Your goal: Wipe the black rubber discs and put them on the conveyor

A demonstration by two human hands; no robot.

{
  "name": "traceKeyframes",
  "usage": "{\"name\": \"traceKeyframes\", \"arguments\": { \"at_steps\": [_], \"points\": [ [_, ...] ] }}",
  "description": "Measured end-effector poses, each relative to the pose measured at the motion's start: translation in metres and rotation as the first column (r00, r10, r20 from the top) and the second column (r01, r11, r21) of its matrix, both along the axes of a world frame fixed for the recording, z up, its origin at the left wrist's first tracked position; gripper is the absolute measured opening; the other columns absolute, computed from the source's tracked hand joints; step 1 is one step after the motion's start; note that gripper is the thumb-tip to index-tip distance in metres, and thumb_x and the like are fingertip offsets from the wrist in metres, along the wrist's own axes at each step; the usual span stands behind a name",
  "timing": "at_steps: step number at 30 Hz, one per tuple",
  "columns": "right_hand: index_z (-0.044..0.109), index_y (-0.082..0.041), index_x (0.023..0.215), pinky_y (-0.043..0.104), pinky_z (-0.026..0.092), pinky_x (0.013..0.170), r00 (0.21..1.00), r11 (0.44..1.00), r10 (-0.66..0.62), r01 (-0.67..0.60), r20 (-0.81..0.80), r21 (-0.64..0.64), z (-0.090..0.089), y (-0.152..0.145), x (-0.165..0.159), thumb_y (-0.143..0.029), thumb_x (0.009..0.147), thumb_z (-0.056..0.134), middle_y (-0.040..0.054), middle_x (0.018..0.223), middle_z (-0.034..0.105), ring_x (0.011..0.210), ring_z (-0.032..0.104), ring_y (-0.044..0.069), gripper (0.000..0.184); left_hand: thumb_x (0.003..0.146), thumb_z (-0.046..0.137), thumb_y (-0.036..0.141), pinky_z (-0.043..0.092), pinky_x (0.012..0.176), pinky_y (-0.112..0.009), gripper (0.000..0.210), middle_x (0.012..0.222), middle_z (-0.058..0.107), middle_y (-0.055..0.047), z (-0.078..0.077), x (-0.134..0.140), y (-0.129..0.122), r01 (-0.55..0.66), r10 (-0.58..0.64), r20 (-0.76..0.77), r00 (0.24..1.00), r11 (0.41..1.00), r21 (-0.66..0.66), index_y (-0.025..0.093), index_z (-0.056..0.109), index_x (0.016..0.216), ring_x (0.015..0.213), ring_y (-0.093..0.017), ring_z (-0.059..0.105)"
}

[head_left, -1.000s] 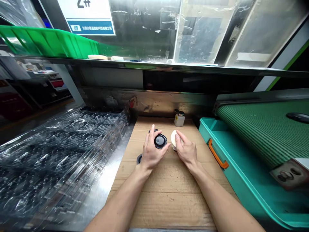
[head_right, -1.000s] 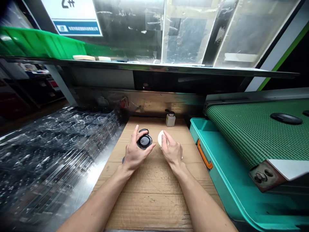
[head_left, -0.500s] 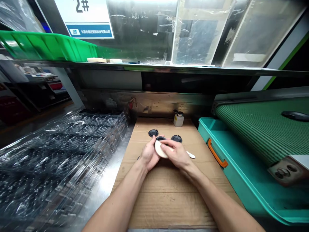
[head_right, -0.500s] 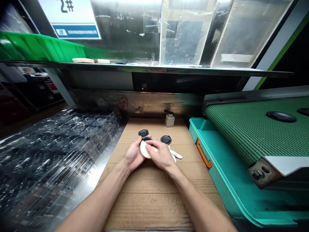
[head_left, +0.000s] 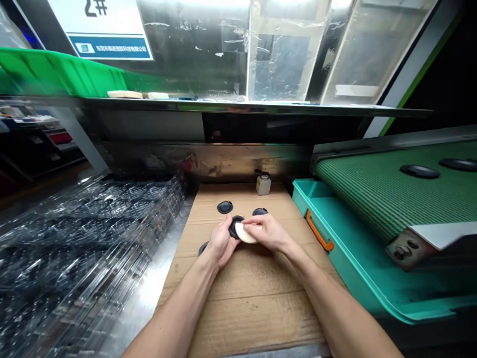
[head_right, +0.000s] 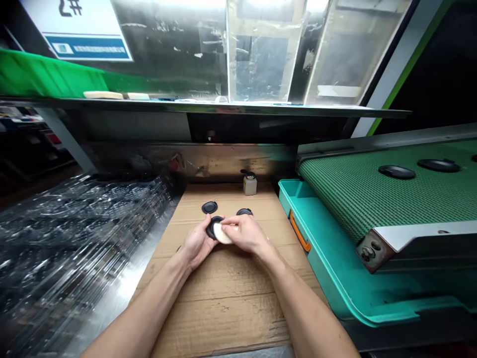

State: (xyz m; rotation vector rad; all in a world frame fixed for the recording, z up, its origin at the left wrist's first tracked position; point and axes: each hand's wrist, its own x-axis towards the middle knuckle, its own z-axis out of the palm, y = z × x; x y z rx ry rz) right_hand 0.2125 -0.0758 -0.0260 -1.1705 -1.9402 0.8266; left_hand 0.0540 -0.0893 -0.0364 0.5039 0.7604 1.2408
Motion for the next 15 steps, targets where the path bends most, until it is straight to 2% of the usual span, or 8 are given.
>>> {"name": "traceKeyframes", "arguments": {
  "at_steps": [2,3,6,7,9,11,13,15],
  "points": [
    [0.074,-0.025,0.101,0.025,0.05,0.078,0.995,0.993,-0.098,0.095,0.037,0.073,0.003,-0.001,0.001,-0.033,0.085,0.054,0.0011,0.097,0.073,0.088,0.067,0.017,0.027,0.092,0.049,0.033,0.058,0.078,-0.041,0.028,0.102,0.068,-0.016,-0.002,0.001,0.001,-0.026,0.026,-0.038,0.999,0.999,-0.02,0.009,0.062,0.097,0.089,-0.023,0.067],
    [0.074,-0.026,0.102,0.024,0.05,0.079,0.995,0.991,-0.096,0.092,0.038,0.101,0.003,-0.002,0.0,-0.032,0.086,0.053,0.0004,0.098,0.073,0.088,0.067,0.017,0.027,0.092,0.05,0.032,0.058,0.077,-0.041,0.026,0.101,0.069,-0.016,-0.002,0.001,0.001,-0.037,0.036,-0.051,0.998,0.999,-0.024,0.009,0.062,0.096,0.088,-0.023,0.068],
    [0.073,-0.028,0.103,0.023,0.05,0.079,0.996,0.99,0.028,-0.039,0.081,0.135,0.002,-0.005,-0.003,-0.034,0.087,0.053,-0.0016,0.098,0.073,0.087,0.068,0.015,0.026,0.093,0.048,0.029,0.058,0.076,-0.038,0.026,0.098,0.069,-0.017,-0.003,0.002,0.002,-0.051,0.051,-0.053,0.997,0.999,-0.006,0.007,0.062,0.095,0.087,-0.022,0.068],
    [0.073,-0.03,0.105,0.023,0.05,0.079,0.993,0.988,-0.014,-0.005,0.117,0.155,0.001,-0.005,-0.004,-0.035,0.088,0.053,-0.0016,0.098,0.073,0.087,0.068,0.016,0.027,0.093,0.047,0.03,0.059,0.076,-0.037,0.027,0.097,0.069,-0.017,-0.003,0.002,0.002,-0.047,0.047,-0.051,0.998,0.999,-0.004,0.007,0.062,0.095,0.086,-0.022,0.068],
    [0.069,-0.033,0.111,0.027,0.05,0.08,0.947,0.949,-0.262,0.217,0.186,0.23,0.0,-0.004,-0.001,-0.04,0.089,0.05,-0.0004,0.097,0.073,0.088,0.068,0.019,0.03,0.094,0.044,0.032,0.059,0.075,-0.037,0.031,0.099,0.069,-0.019,-0.001,-0.001,0.003,-0.015,0.014,-0.051,0.999,1.0,-0.024,0.007,0.061,0.096,0.086,-0.023,0.069],
    [0.066,-0.034,0.117,0.029,0.049,0.079,0.841,0.842,-0.511,0.448,0.179,0.301,0.0,0.0,0.006,-0.043,0.092,0.046,0.0015,0.097,0.073,0.089,0.068,0.021,0.034,0.095,0.043,0.035,0.059,0.073,-0.036,0.034,0.102,0.068,-0.021,0.003,-0.005,0.003,0.02,-0.022,-0.047,0.999,0.999,-0.046,0.007,0.061,0.097,0.087,-0.024,0.069],
    [0.064,-0.034,0.12,0.029,0.049,0.079,0.774,0.763,-0.62,0.558,0.126,0.326,0.0,0.006,0.015,-0.045,0.093,0.043,0.0026,0.098,0.073,0.09,0.068,0.021,0.036,0.095,0.041,0.037,0.059,0.072,-0.034,0.036,0.105,0.067,-0.022,0.007,-0.009,0.004,0.033,-0.035,-0.036,0.999,0.998,-0.049,0.007,0.06,0.096,0.089,-0.025,0.069],
    [0.065,-0.033,0.119,0.029,0.049,0.078,0.749,0.731,-0.656,0.6,0.092,0.325,-0.002,0.013,0.024,-0.046,0.093,0.042,0.0032,0.098,0.073,0.091,0.068,0.021,0.036,0.095,0.042,0.037,0.059,0.072,-0.033,0.036,0.106,0.067,-0.022,0.011,-0.011,0.004,0.042,-0.043,-0.023,0.999,0.999,-0.034,0.007,0.06,0.097,0.09,-0.025,0.069]
  ]
}}
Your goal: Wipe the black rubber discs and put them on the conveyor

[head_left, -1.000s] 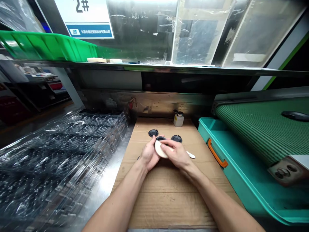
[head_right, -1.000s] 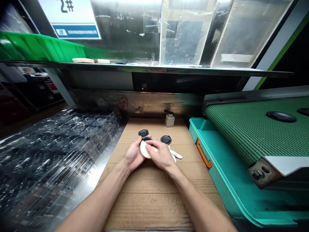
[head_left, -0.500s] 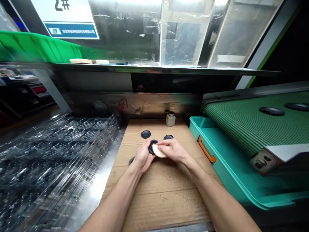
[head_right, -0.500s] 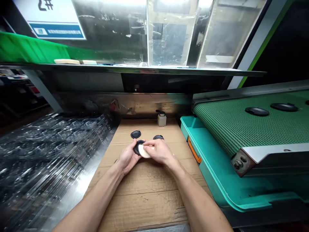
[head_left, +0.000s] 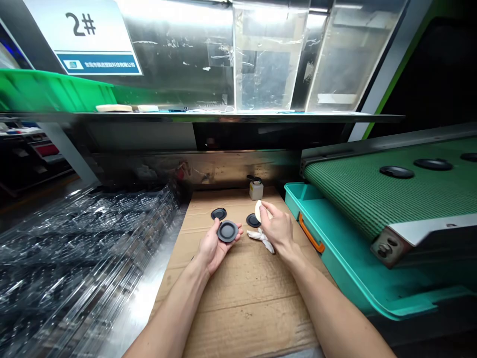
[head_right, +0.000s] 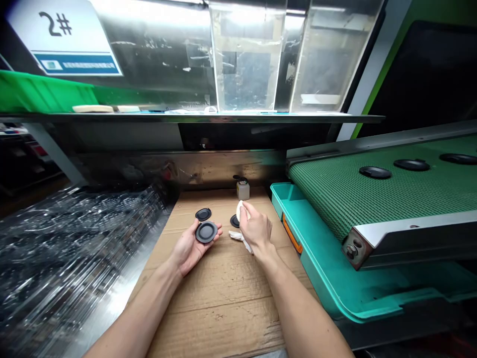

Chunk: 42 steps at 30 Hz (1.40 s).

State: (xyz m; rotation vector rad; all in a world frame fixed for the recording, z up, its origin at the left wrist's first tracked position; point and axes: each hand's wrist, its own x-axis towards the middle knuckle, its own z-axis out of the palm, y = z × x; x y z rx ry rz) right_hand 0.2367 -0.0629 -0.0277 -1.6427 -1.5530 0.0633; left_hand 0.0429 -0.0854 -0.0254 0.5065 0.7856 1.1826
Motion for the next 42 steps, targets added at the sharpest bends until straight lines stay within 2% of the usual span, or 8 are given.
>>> {"name": "traceKeyframes", "arguments": {
  "at_steps": [7,16,21,24,30,36,39,42],
  "points": [
    [0.068,-0.028,0.113,0.032,0.048,0.082,0.992,0.993,-0.114,0.112,-0.05,-0.044,-0.021,0.02,0.029,-0.044,0.091,0.044,0.0066,0.099,0.072,0.095,0.066,0.023,0.037,0.093,0.044,0.034,0.058,0.074,-0.04,0.029,0.099,0.067,-0.019,0.015,0.003,-0.01,0.035,-0.036,0.014,0.999,0.997,0.062,0.009,0.059,0.096,0.088,-0.027,0.069],
    [0.07,-0.025,0.112,0.033,0.048,0.08,0.982,0.98,-0.156,0.141,-0.106,-0.14,-0.042,0.031,0.042,-0.045,0.088,0.046,0.0095,0.099,0.072,0.093,0.066,0.025,0.04,0.089,0.052,0.027,0.056,0.079,-0.041,0.019,0.095,0.067,-0.014,0.037,-0.001,-0.04,-0.058,0.064,-0.065,0.996,0.994,0.088,0.012,0.057,0.098,0.083,-0.023,0.068],
    [0.07,-0.023,0.112,0.031,0.048,0.079,0.978,0.981,-0.154,0.134,-0.142,-0.142,-0.044,0.031,0.044,-0.044,0.088,0.046,0.0108,0.099,0.071,0.092,0.065,0.025,0.04,0.089,0.049,0.027,0.055,0.077,-0.039,0.019,0.096,0.066,-0.016,0.035,-0.007,-0.051,-0.059,0.062,-0.044,0.997,0.997,0.058,0.011,0.058,0.094,0.086,-0.024,0.067],
    [0.07,-0.022,0.112,0.031,0.048,0.078,0.975,0.977,-0.172,0.15,-0.143,-0.153,-0.044,0.031,0.045,-0.044,0.088,0.046,0.0114,0.099,0.071,0.091,0.065,0.025,0.041,0.085,0.059,0.03,0.054,0.067,-0.032,0.018,0.088,0.065,-0.01,0.03,-0.02,-0.057,-0.105,0.134,-0.193,0.972,0.983,0.153,0.013,0.059,0.09,0.078,-0.019,0.064],
    [0.07,-0.024,0.114,0.032,0.047,0.077,0.979,0.972,-0.17,0.147,-0.117,-0.185,-0.044,0.03,0.044,-0.045,0.088,0.044,0.0112,0.1,0.071,0.092,0.065,0.025,0.042,0.068,0.077,0.032,0.044,0.053,-0.021,0.032,0.08,0.064,-0.003,0.031,-0.07,-0.068,0.125,0.145,-0.747,0.649,0.948,0.293,0.015,0.063,0.091,0.063,-0.012,0.056],
    [0.069,-0.028,0.113,0.032,0.047,0.074,0.981,0.973,-0.163,0.143,-0.104,-0.183,-0.045,0.032,0.044,-0.045,0.089,0.043,0.0097,0.097,0.071,0.091,0.065,0.026,0.039,0.068,0.074,0.041,0.036,0.043,-0.02,0.037,0.075,0.063,0.0,0.023,-0.09,-0.064,0.251,0.07,-0.905,0.42,0.949,0.19,0.019,0.056,0.092,0.054,-0.012,0.053],
    [0.069,-0.029,0.113,0.031,0.046,0.075,0.981,0.97,-0.166,0.144,-0.098,-0.198,-0.044,0.032,0.044,-0.043,0.088,0.044,0.0086,0.098,0.071,0.092,0.065,0.025,0.038,0.073,0.067,0.046,0.04,0.048,-0.024,0.035,0.079,0.065,-0.002,0.012,-0.09,-0.057,0.291,0.102,-0.976,0.191,0.944,0.156,0.019,0.06,0.094,0.054,-0.014,0.056],
    [0.069,-0.029,0.114,0.029,0.046,0.077,0.981,0.964,-0.17,0.147,-0.09,-0.221,-0.044,0.032,0.044,-0.043,0.088,0.045,0.0079,0.099,0.071,0.093,0.064,0.024,0.038,0.078,0.059,0.048,0.047,0.068,-0.03,0.034,0.088,0.068,-0.005,0.005,-0.089,-0.052,0.358,0.225,-0.971,-0.079,0.915,0.183,0.02,0.064,0.096,0.075,-0.021,0.064]
  ]
}}
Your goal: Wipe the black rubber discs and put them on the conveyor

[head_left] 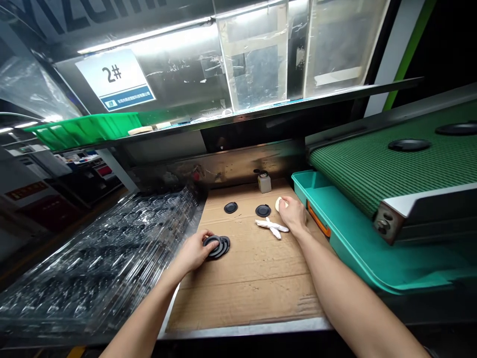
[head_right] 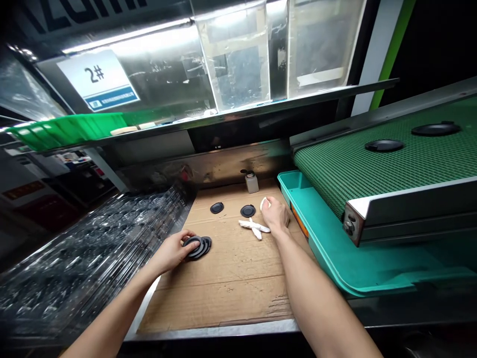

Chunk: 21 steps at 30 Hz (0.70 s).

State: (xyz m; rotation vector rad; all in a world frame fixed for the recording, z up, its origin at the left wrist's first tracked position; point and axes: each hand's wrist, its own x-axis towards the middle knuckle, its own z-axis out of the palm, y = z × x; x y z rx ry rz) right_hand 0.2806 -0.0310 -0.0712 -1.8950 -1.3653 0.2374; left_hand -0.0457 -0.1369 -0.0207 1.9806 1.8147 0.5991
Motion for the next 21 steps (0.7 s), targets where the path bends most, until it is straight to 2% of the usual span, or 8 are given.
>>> {"name": "traceKeyframes", "arguments": {
  "at_steps": [2,5,9,15,19,21],
  "points": [
    [0.068,-0.03,0.114,0.03,0.046,0.077,1.0,1.0,-0.006,0.006,0.002,-0.011,0.0,0.0,0.0,-0.043,0.089,0.044,0.0076,0.1,0.071,0.094,0.064,0.024,0.037,0.081,0.054,0.051,0.046,0.081,-0.034,0.039,0.096,0.068,-0.009,-0.001,0.002,0.001,0.022,-0.014,-0.127,0.992,0.998,0.056,0.019,0.066,0.099,0.09,-0.025,0.063],
    [0.068,-0.031,0.114,0.031,0.046,0.077,1.0,1.0,-0.005,0.005,0.012,-0.017,0.0,0.0,0.0,-0.043,0.089,0.044,0.0074,0.099,0.071,0.093,0.064,0.024,0.037,0.081,0.05,0.058,0.042,0.094,-0.036,0.056,0.114,0.063,-0.013,0.001,0.006,0.0,0.048,-0.037,-0.196,0.98,0.998,0.051,0.015,0.064,0.114,0.105,-0.027,0.06],
    [0.068,-0.03,0.114,0.031,0.046,0.077,1.0,1.0,0.005,-0.005,0.024,-0.026,0.001,-0.001,0.0,-0.044,0.088,0.045,0.0078,0.099,0.071,0.093,0.064,0.024,0.037,0.067,0.064,0.064,0.038,0.101,-0.036,0.081,0.128,0.055,-0.015,0.002,0.014,-0.004,0.074,-0.069,-0.252,0.965,0.997,0.009,0.013,0.054,0.13,0.116,-0.03,0.054],
    [0.068,-0.031,0.115,0.031,0.046,0.076,1.0,1.0,0.0,0.001,0.021,-0.031,0.003,-0.002,0.0,-0.043,0.089,0.045,0.0073,0.099,0.071,0.092,0.065,0.024,0.037,0.07,0.066,0.039,0.04,0.097,-0.034,0.053,0.118,0.061,-0.009,0.007,0.012,-0.005,0.169,-0.171,-0.276,0.946,0.985,-0.033,0.02,0.061,0.119,0.106,-0.026,0.058],
    [0.068,-0.03,0.115,0.03,0.046,0.076,1.0,1.0,0.008,-0.007,0.024,-0.027,0.003,-0.002,0.0,-0.042,0.089,0.045,0.0074,0.098,0.071,0.093,0.065,0.024,0.037,0.066,0.065,0.026,0.037,0.102,-0.031,0.057,0.126,0.057,-0.007,0.016,0.012,0.002,0.255,-0.258,-0.268,0.928,0.966,-0.047,0.022,0.059,0.123,0.114,-0.024,0.054],
    [0.068,-0.031,0.115,0.03,0.045,0.076,1.0,1.0,0.009,-0.008,0.024,-0.028,0.003,-0.002,0.0,-0.042,0.089,0.044,0.007,0.099,0.071,0.093,0.064,0.023,0.037,0.066,0.063,0.025,0.036,0.104,-0.032,0.06,0.129,0.055,-0.007,0.02,0.018,0.007,0.292,-0.307,-0.269,0.913,0.952,-0.095,0.022,0.057,0.125,0.117,-0.025,0.052]
  ]
}}
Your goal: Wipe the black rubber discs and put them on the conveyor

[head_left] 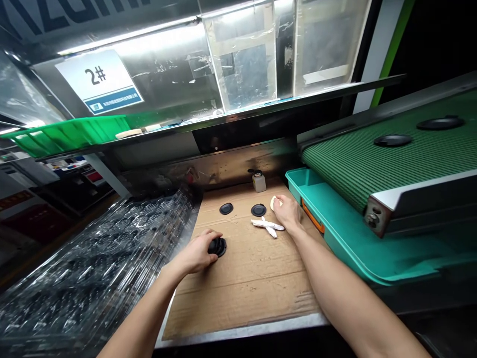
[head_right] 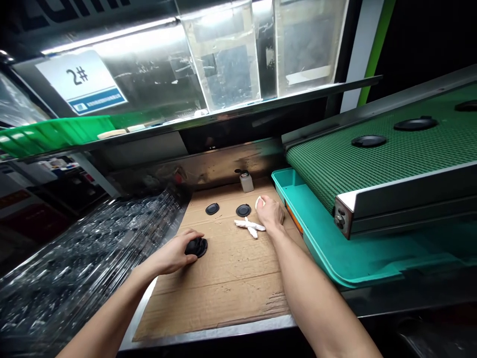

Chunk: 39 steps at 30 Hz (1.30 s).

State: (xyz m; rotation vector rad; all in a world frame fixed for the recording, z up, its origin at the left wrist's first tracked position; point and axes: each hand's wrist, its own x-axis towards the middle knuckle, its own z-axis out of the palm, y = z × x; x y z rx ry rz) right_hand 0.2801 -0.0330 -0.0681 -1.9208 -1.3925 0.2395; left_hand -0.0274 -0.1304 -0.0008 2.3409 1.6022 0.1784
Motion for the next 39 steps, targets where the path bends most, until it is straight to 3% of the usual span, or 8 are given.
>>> {"name": "traceKeyframes", "arguments": {
  "at_steps": [4,13,19,24,29,31,34,39],
  "points": [
    [0.067,-0.03,0.116,0.029,0.045,0.076,1.0,1.0,-0.007,0.007,0.004,-0.014,0.0,0.0,0.0,-0.042,0.089,0.043,0.0073,0.099,0.071,0.092,0.065,0.023,0.038,0.068,0.062,0.031,0.036,0.105,-0.035,0.059,0.13,0.053,-0.008,0.002,0.012,0.008,0.041,-0.045,-0.042,0.998,0.995,-0.091,0.023,0.058,0.126,0.12,-0.027,0.051],
    [0.066,-0.031,0.117,0.029,0.045,0.077,1.0,1.0,-0.001,0.001,-0.005,-0.02,0.002,0.001,-0.002,-0.044,0.091,0.042,0.0067,0.101,0.071,0.094,0.064,0.023,0.038,0.072,0.064,0.042,0.037,0.104,-0.036,0.062,0.133,0.051,-0.009,0.004,0.005,0.017,0.078,-0.082,-0.103,0.991,0.996,-0.038,0.023,0.053,0.13,0.12,-0.027,0.051],
    [0.064,-0.032,0.119,0.029,0.045,0.076,1.0,1.0,0.0,0.0,-0.015,-0.025,0.003,0.001,-0.002,-0.044,0.092,0.04,0.006,0.102,0.071,0.093,0.065,0.022,0.038,0.091,0.033,0.046,0.034,0.104,-0.04,0.05,0.129,0.055,-0.015,-0.009,0.088,0.077,-0.088,0.1,-0.031,0.995,0.96,0.264,0.015,0.056,0.123,0.123,-0.029,0.048],
    [0.064,-0.03,0.118,0.028,0.045,0.077,0.999,1.0,-0.016,0.015,-0.044,-0.026,0.005,0.002,0.001,-0.046,0.093,0.039,0.0073,0.101,0.07,0.093,0.064,0.021,0.039,0.076,0.059,0.049,0.028,0.104,-0.052,0.053,0.136,0.049,-0.023,-0.033,0.154,0.123,-0.201,0.175,0.172,0.97,0.968,0.153,0.012,0.056,0.114,0.133,-0.041,0.033],
    [0.065,-0.028,0.117,0.028,0.045,0.076,0.998,1.0,-0.013,0.012,-0.057,-0.015,0.008,0.002,0.001,-0.045,0.093,0.041,0.0081,0.098,0.071,0.092,0.065,0.021,0.038,0.081,0.057,0.034,0.046,0.085,-0.04,0.018,0.103,0.068,-0.014,-0.031,0.152,0.113,-0.16,0.127,0.367,0.922,0.985,0.061,0.02,0.052,0.091,0.101,-0.028,0.063],
    [0.065,-0.028,0.117,0.028,0.046,0.076,0.998,1.0,-0.016,0.016,-0.061,-0.009,0.008,0.002,0.0,-0.045,0.093,0.041,0.008,0.098,0.071,0.091,0.065,0.021,0.038,0.086,0.053,0.035,0.051,0.074,-0.035,0.018,0.107,0.067,-0.011,-0.028,0.141,0.094,-0.145,0.147,0.604,0.783,0.988,-0.053,0.022,0.046,0.096,0.088,-0.022,0.067],
    [0.065,-0.029,0.117,0.028,0.046,0.078,0.998,1.0,-0.013,0.013,-0.066,0.005,0.006,0.002,0.001,-0.044,0.092,0.042,0.007,0.098,0.071,0.091,0.065,0.021,0.037,0.084,0.059,0.041,0.052,0.059,-0.029,0.037,0.114,0.065,-0.011,-0.028,0.124,0.061,-0.073,0.271,0.887,0.373,0.962,-0.262,0.025,0.039,0.11,0.076,-0.019,0.069],
    [0.066,-0.028,0.114,0.03,0.046,0.084,0.991,0.995,0.012,0.002,-0.132,0.099,0.016,-0.002,-0.006,-0.043,0.091,0.045,0.007,0.102,0.07,0.098,0.063,0.023,0.035,0.084,0.055,0.056,0.041,0.043,-0.02,0.048,0.115,0.064,-0.017,-0.031,0.105,0.041,0.029,0.42,0.907,-0.031,0.907,-0.419,0.018,0.051,0.114,0.065,-0.016,0.067]
  ]
}}
